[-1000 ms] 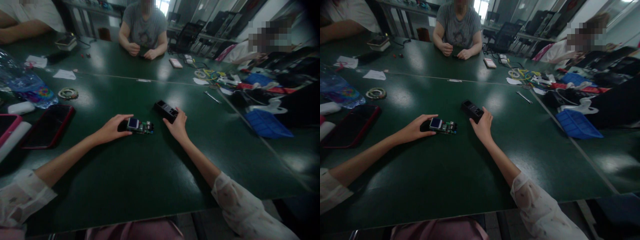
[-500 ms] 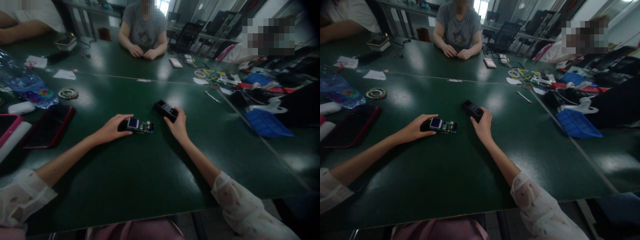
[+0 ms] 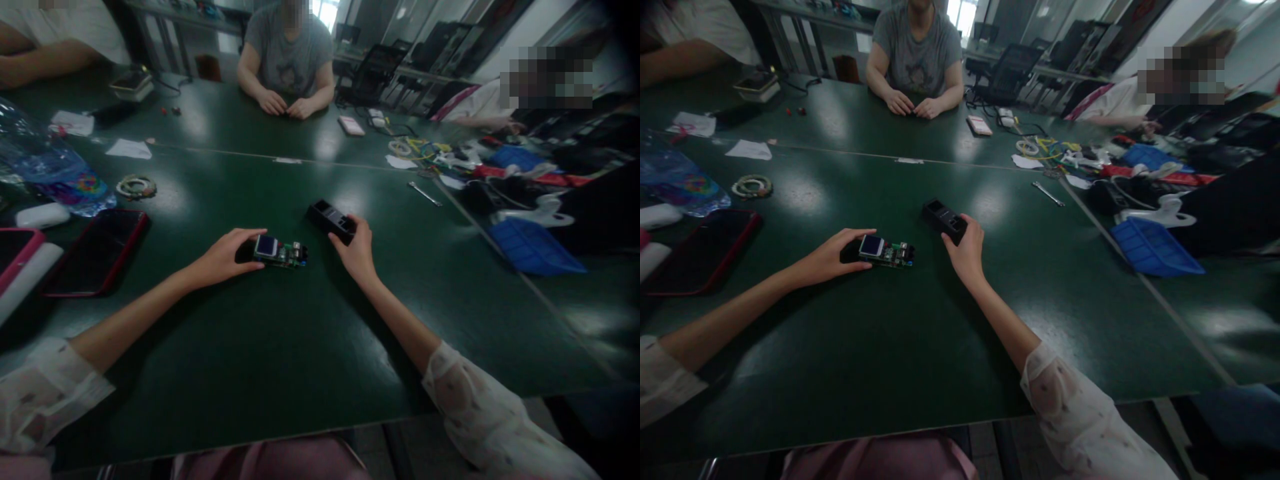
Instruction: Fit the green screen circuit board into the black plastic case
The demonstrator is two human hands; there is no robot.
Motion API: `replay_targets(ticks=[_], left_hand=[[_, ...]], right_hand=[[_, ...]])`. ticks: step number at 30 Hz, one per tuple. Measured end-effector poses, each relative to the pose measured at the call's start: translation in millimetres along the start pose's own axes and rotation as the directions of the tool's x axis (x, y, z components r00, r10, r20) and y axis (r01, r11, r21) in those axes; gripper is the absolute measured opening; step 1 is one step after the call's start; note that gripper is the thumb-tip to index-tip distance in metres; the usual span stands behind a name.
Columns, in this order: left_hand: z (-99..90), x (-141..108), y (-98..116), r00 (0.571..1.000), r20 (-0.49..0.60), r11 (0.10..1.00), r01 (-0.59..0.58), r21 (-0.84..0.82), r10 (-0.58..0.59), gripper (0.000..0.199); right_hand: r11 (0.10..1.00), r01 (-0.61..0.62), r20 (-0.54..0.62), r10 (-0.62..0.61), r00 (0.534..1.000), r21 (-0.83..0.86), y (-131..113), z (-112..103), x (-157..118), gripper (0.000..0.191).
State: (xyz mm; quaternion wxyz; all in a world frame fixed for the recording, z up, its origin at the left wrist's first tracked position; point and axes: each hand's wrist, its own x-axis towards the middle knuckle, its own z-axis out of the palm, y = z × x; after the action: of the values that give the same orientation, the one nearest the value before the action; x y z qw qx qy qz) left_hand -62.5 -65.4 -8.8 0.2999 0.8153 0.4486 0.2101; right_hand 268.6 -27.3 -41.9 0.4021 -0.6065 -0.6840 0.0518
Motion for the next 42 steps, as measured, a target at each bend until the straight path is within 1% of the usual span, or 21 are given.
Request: replay_targets(ticks=[9, 15, 21, 25, 31, 35, 42], left_hand=[[0.2, 0.4, -0.1, 1.000, -0.004, 1.000, -0.021, 0.002, 0.021, 0.069], [0.8, 0.3, -1.5, 1.000, -0.005, 1.000, -0.017, 0.006, 0.017, 0.069], [0.6, 0.5, -1.0, 0.999, -0.013, 0.999, -0.035, 0.013, 0.035, 0.069], [0.4, 0.5, -1.0, 1.000, -0.009, 1.000, -0.029, 0.012, 0.029, 0.069], [0.4, 0.0, -0.4, 1.000, -0.003, 1.000, -0.011, 0.011, 0.011, 0.069], [0.0, -0.4, 0.6, 1.000, -0.008, 1.000, -0.023, 0.005, 0.024, 0.069], [0.0, -0.2, -0.2, 1.000, -0.003, 1.000, -0.012, -0.005, 0.012, 0.068]], right_hand=[[1.000, 0.011, -0.004, -0.011, 1.000, 0.027, 1.7, 0.9, 0.1, 0.052], [1.000, -0.003, 0.012, 0.003, 1.000, 0.017, -0.1, -0.4, 0.5, 0.053], [1.000, -0.016, -0.006, 0.015, 1.000, -0.003, -2.3, -0.9, 0.4, 0.055], [0.999, -0.035, 0.006, 0.035, 0.999, -0.007, -4.5, -2.0, 0.4, 0.056], [1.000, -0.017, -0.004, 0.017, 1.000, -0.014, -3.6, -2.1, 0.5, 0.054], [1.000, -0.004, -0.008, 0.004, 1.000, -0.011, -3.1, -1.8, 0.2, 0.053], [1.000, -0.007, -0.008, 0.007, 1.000, 0.002, -3.7, -2.5, 0.7, 0.050]])
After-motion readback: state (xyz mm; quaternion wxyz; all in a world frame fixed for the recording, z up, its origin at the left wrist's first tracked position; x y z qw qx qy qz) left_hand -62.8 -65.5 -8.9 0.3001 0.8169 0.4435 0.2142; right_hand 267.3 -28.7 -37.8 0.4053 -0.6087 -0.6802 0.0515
